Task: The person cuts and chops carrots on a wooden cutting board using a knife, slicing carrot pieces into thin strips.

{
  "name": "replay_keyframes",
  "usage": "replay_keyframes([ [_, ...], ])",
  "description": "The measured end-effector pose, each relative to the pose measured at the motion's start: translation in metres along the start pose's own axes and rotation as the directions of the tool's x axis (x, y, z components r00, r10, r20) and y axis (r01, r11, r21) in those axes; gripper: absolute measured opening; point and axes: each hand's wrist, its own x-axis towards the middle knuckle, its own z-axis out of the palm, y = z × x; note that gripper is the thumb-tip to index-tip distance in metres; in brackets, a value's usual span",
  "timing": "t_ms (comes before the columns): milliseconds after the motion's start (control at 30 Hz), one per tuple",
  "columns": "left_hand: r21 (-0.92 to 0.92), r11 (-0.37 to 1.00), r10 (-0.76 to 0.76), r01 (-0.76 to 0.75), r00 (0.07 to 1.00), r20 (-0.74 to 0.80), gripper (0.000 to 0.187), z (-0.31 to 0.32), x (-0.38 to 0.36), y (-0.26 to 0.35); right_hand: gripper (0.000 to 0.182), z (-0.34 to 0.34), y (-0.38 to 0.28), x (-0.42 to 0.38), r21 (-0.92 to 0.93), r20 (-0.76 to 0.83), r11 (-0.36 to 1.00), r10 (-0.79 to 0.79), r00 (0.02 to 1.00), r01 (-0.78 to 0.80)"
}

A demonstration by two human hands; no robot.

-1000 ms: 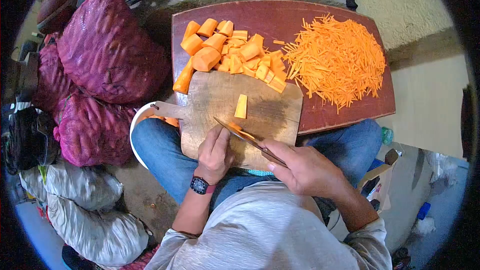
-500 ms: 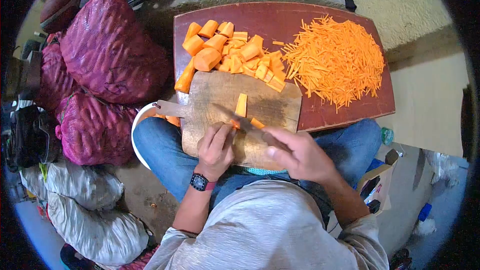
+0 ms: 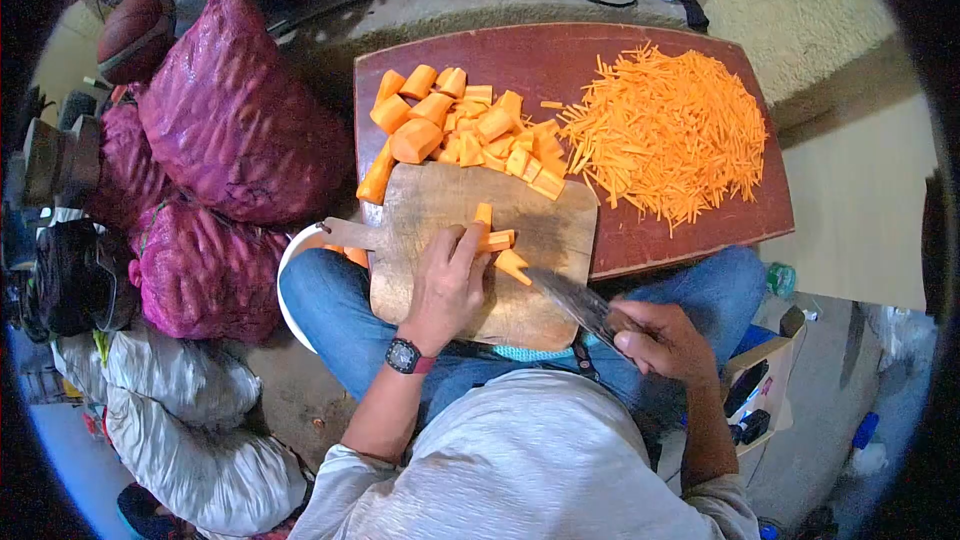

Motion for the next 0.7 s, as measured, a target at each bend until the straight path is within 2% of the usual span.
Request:
replay_keyframes([
  [33,0.004,1.000,0.009,-0.009,1.000,-0.005,0.048,0.000,0.002,-0.003,0.040,-0.004,-0.002,0.000,-0.001,-0.006,1.000,-0.010,1.000,0.010],
  [100,0.064,0.996,0.065,-0.067,0.998,0.023,0.044,0.001,0.007,-0.007,0.041,-0.013,-0.013,-0.002,-0.246,0.067,0.968,-0.039,0.997,0.054],
  [133,0.069,0.995,0.072,-0.073,0.997,0.017,0.044,0.001,0.010,-0.009,0.041,-0.017,-0.007,0.004,-0.248,0.064,0.967,-0.048,0.997,0.063],
  [200,0.090,0.991,0.098,-0.101,0.994,0.039,0.040,0.001,0.018,-0.013,0.042,-0.023,0.011,0.020,-0.286,0.088,0.891,-0.343,0.935,0.353],
  [233,0.096,0.990,0.105,-0.108,0.994,0.036,0.040,0.002,0.022,-0.018,0.042,-0.026,0.006,0.026,-0.287,0.085,0.887,-0.351,0.932,0.361],
  [300,0.025,0.995,0.096,-0.098,0.994,0.056,0.038,0.005,0.033,-0.029,0.046,-0.039,-0.011,0.045,-0.296,0.150,0.918,-0.228,0.962,0.264],
  [333,0.029,0.994,0.107,-0.109,0.993,0.049,0.038,0.002,0.040,-0.031,0.048,-0.046,-0.016,0.057,-0.402,0.169,0.861,-0.264,0.950,0.311],
  [367,0.040,0.994,0.103,-0.104,0.994,0.039,0.039,0.000,0.047,-0.032,0.048,-0.051,-0.022,0.069,-0.406,0.163,0.857,-0.273,0.948,0.317],
  [433,0.053,0.993,0.105,-0.106,0.994,0.024,0.041,-0.003,0.060,-0.044,0.049,-0.056,-0.034,0.092,-0.461,0.177,0.780,-0.386,0.906,0.422],
  [500,0.068,0.987,0.150,-0.146,0.987,-0.049,0.044,-0.001,0.075,-0.058,0.050,-0.058,-0.036,0.116,-0.483,0.137,0.761,-0.422,0.896,0.433],
  [633,0.028,0.994,0.105,-0.105,0.994,-0.022,0.043,-0.004,0.088,-0.058,0.048,-0.052,-0.049,0.117,-0.507,0.040,0.768,-0.434,0.900,0.392],
  [700,0.034,0.991,0.133,-0.131,0.990,-0.044,0.041,0.001,0.091,-0.062,0.049,-0.045,-0.036,0.112,-0.488,0.009,0.782,-0.439,0.898,0.387],
])
